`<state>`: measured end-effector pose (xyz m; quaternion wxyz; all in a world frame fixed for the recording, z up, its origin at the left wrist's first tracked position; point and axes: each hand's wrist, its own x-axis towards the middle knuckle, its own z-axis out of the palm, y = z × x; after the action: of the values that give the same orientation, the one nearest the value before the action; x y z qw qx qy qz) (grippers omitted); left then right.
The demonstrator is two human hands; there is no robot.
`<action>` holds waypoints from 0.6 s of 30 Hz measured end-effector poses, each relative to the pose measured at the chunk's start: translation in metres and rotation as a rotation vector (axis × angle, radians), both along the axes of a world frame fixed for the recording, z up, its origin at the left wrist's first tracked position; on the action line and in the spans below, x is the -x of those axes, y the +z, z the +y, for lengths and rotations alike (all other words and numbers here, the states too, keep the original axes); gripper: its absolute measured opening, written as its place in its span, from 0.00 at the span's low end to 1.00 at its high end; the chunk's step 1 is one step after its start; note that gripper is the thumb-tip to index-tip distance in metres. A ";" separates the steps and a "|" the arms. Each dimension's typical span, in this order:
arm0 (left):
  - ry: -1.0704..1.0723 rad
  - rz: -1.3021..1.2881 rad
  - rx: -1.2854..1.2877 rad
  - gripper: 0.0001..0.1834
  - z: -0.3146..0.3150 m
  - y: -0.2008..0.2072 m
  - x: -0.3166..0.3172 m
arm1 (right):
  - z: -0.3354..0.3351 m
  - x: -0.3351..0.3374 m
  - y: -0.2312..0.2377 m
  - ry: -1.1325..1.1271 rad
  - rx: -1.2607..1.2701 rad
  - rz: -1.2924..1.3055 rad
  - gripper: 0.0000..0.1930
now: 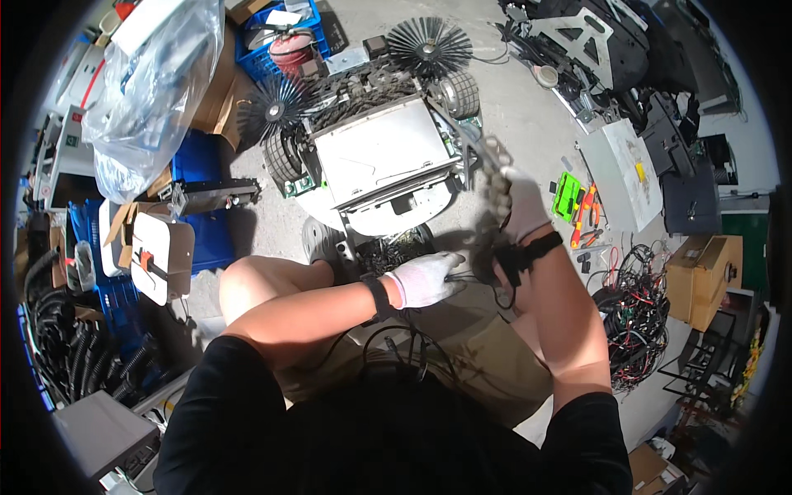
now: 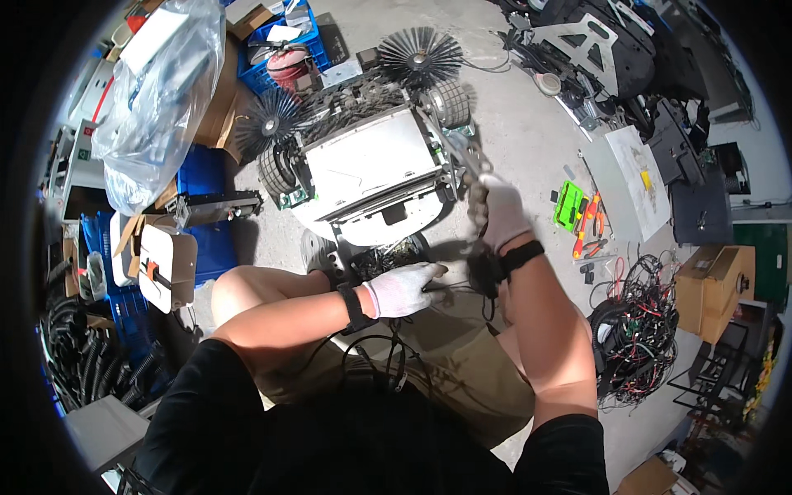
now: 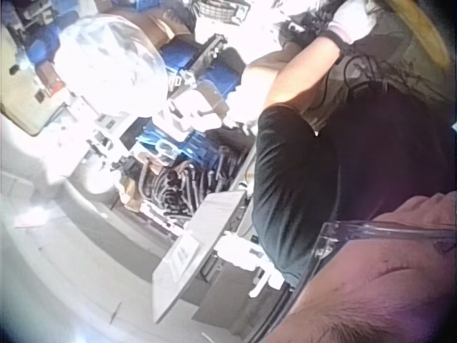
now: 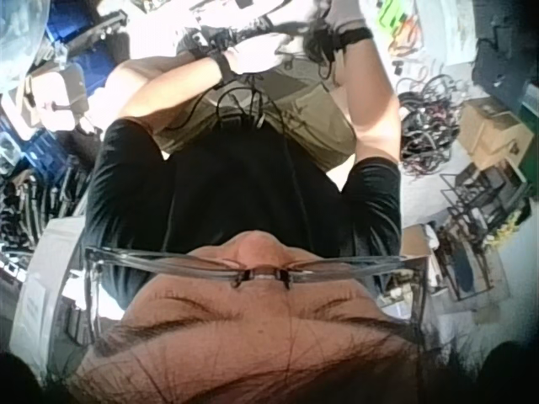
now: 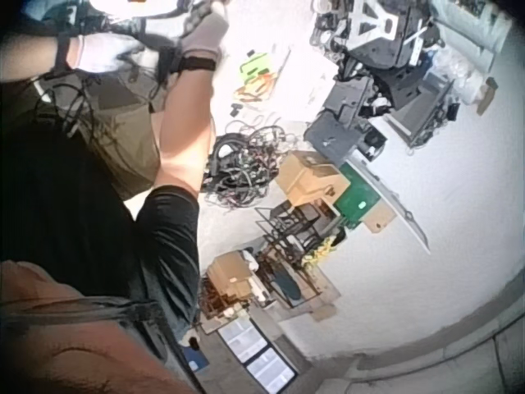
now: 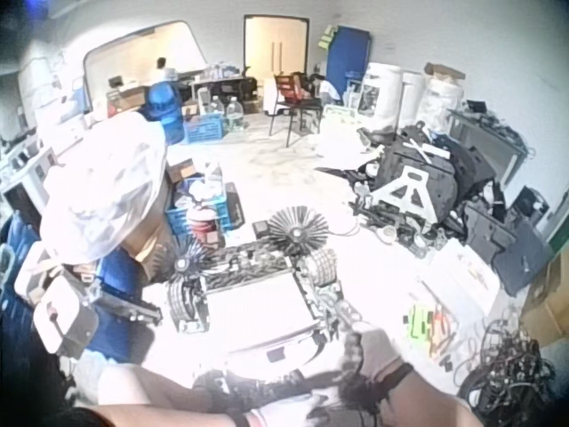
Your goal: The recorder is using a wrench and hands to disassemble components from a large floor-based cleaning or sweeping robot in an electromechanical workshop.
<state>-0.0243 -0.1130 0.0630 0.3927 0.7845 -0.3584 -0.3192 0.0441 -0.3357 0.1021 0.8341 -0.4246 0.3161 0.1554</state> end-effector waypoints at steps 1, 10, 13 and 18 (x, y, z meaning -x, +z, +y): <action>0.015 0.003 0.009 0.29 -0.001 0.004 0.000 | -0.001 -0.006 0.004 0.015 0.009 0.003 0.10; -0.031 -0.049 -0.097 0.25 0.016 0.042 -0.025 | -0.015 -0.007 0.023 0.282 0.159 -0.095 0.14; 0.002 -0.269 -0.037 0.18 0.035 0.041 -0.023 | -0.023 0.007 0.033 0.392 0.189 -0.052 0.15; -0.221 -0.327 -0.290 0.20 0.050 0.036 -0.027 | 0.003 0.003 0.040 0.342 0.517 0.139 0.18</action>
<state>0.0027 -0.0631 0.0985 0.1755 0.8301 -0.4510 -0.2771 0.0411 -0.3326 0.1423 0.6367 -0.6580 0.3253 0.2364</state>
